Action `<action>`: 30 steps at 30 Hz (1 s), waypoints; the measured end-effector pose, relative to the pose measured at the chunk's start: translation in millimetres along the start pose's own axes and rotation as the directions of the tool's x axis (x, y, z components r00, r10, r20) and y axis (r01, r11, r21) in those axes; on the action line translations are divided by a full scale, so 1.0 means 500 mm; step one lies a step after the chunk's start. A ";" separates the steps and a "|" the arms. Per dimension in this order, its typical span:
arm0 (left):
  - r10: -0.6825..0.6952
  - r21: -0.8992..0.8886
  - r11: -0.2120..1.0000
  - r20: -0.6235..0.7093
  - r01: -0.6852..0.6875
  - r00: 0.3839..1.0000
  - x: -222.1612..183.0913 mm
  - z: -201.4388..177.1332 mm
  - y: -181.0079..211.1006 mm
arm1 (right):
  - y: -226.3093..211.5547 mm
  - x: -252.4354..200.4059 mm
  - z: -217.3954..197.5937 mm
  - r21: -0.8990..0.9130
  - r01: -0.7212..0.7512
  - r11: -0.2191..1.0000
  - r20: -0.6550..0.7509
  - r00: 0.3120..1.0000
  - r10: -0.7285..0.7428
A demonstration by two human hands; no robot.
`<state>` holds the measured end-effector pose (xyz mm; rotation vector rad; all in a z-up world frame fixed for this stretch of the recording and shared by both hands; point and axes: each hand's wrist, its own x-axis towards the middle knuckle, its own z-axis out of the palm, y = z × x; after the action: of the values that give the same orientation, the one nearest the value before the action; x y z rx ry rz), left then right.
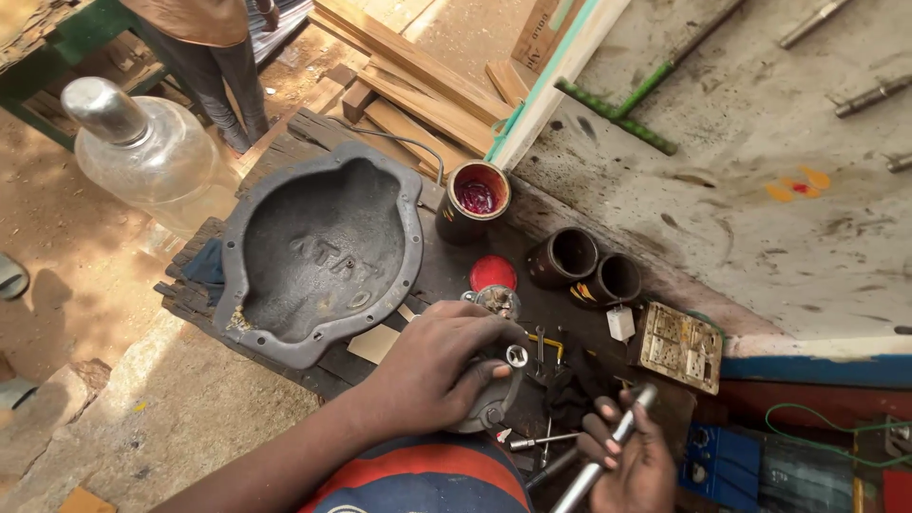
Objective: Repairing or assembling a motorcycle starter motor component inside an engine housing.
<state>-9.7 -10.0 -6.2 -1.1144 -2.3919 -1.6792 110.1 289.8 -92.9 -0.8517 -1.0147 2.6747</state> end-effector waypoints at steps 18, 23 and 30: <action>0.127 0.124 0.987 -0.179 -0.106 0.976 -0.012 0.025 -0.003 | -0.164 -0.133 0.146 -0.895 0.434 0.107 0.363 0.846 -0.391; 0.107 0.117 0.989 -0.143 -0.091 0.984 -0.014 0.022 -0.004 | -0.173 -0.150 0.248 -0.837 0.541 -0.080 0.540 0.793 -0.284; 0.061 0.130 0.991 -0.141 -0.043 0.988 -0.015 0.027 -0.005 | -0.168 -0.106 0.336 -0.618 0.777 -0.121 0.782 0.623 0.010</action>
<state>-0.7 -3.2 -17.1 -0.9917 -2.3226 -1.5128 55.3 241.7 88.2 0.4490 -2.8128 1.1029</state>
